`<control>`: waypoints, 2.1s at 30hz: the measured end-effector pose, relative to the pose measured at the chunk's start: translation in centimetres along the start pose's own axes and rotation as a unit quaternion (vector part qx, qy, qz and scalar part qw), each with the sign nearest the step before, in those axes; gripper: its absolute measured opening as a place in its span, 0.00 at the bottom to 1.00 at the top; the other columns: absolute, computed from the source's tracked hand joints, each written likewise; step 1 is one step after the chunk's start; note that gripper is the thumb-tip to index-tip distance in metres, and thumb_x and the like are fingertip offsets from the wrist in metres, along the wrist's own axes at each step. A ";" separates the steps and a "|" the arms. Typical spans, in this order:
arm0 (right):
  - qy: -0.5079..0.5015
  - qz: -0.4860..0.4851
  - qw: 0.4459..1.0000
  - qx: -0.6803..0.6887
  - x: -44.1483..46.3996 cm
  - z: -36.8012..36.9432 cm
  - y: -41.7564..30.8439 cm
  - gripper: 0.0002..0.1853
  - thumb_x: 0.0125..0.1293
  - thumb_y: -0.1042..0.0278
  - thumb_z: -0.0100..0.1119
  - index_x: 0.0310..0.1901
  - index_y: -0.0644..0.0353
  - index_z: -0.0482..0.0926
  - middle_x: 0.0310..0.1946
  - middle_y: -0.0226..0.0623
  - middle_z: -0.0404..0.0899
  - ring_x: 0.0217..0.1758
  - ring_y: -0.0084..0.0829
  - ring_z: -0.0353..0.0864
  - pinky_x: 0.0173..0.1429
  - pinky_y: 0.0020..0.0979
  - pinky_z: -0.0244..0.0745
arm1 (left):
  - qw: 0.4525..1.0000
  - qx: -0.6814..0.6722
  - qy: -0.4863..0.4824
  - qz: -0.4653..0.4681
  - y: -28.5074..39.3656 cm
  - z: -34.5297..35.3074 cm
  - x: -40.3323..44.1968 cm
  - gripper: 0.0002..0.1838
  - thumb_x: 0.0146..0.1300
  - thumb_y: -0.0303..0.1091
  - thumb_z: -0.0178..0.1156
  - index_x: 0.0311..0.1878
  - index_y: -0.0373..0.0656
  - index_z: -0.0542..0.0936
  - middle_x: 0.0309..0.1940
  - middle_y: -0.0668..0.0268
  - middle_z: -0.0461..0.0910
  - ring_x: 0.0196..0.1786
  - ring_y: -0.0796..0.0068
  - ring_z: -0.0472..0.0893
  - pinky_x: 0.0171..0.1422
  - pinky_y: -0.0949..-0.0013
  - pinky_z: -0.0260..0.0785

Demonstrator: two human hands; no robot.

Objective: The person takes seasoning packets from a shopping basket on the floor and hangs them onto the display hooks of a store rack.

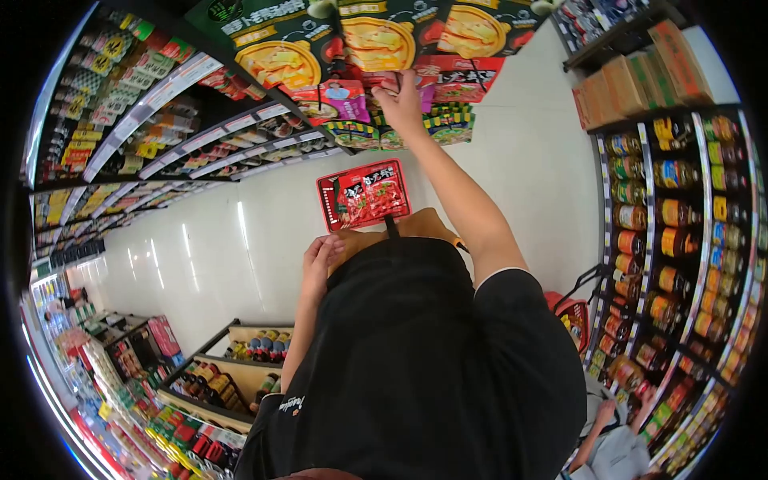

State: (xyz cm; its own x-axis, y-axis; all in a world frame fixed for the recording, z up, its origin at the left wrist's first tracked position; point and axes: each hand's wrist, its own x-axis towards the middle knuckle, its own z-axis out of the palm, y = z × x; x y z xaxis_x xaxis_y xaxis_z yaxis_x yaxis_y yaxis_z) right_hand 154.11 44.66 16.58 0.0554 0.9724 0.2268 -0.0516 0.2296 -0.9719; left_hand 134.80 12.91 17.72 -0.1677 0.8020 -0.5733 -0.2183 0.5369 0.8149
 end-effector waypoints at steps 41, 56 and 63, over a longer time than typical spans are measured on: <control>-0.169 0.287 0.876 -0.350 -18.5 -9.0 13.1 0.15 0.62 0.59 0.63 0.44 0.62 0.80 0.37 0.40 0.84 0.39 0.32 0.83 0.46 0.32 0.77 | 0.913 0.389 0.095 -0.074 -14.9 -20.0 4.8 0.22 0.63 0.47 0.56 0.29 0.34 0.82 0.28 0.49 0.83 0.37 0.51 0.83 0.46 0.56 0.73; -0.228 0.380 0.734 -0.515 -27.7 -23.7 10.2 0.22 0.56 0.50 0.62 0.40 0.65 0.82 0.35 0.48 0.83 0.38 0.43 0.84 0.44 0.37 0.77 | 0.899 0.420 0.116 -0.034 -14.6 -21.2 7.3 0.12 0.52 0.36 0.57 0.32 0.39 0.84 0.31 0.51 0.84 0.37 0.51 0.83 0.46 0.55 0.74; -0.246 0.353 0.792 -0.433 -21.1 -34.7 18.7 0.22 0.56 0.51 0.63 0.40 0.64 0.83 0.31 0.44 0.84 0.32 0.36 0.84 0.43 0.35 0.78 | 0.905 0.367 0.182 -0.118 -20.9 -13.5 2.1 0.13 0.51 0.35 0.58 0.26 0.32 0.82 0.23 0.53 0.82 0.30 0.61 0.82 0.38 0.60 0.73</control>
State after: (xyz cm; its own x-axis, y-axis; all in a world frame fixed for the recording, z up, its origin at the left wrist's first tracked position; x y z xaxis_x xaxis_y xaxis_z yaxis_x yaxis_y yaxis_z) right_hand 186.60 27.01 -8.56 -0.0880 0.7935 -0.6021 0.8184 -0.2870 -0.4979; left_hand 126.06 -0.11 -1.65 -0.5349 0.5751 -0.6190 0.3853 0.8181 0.4270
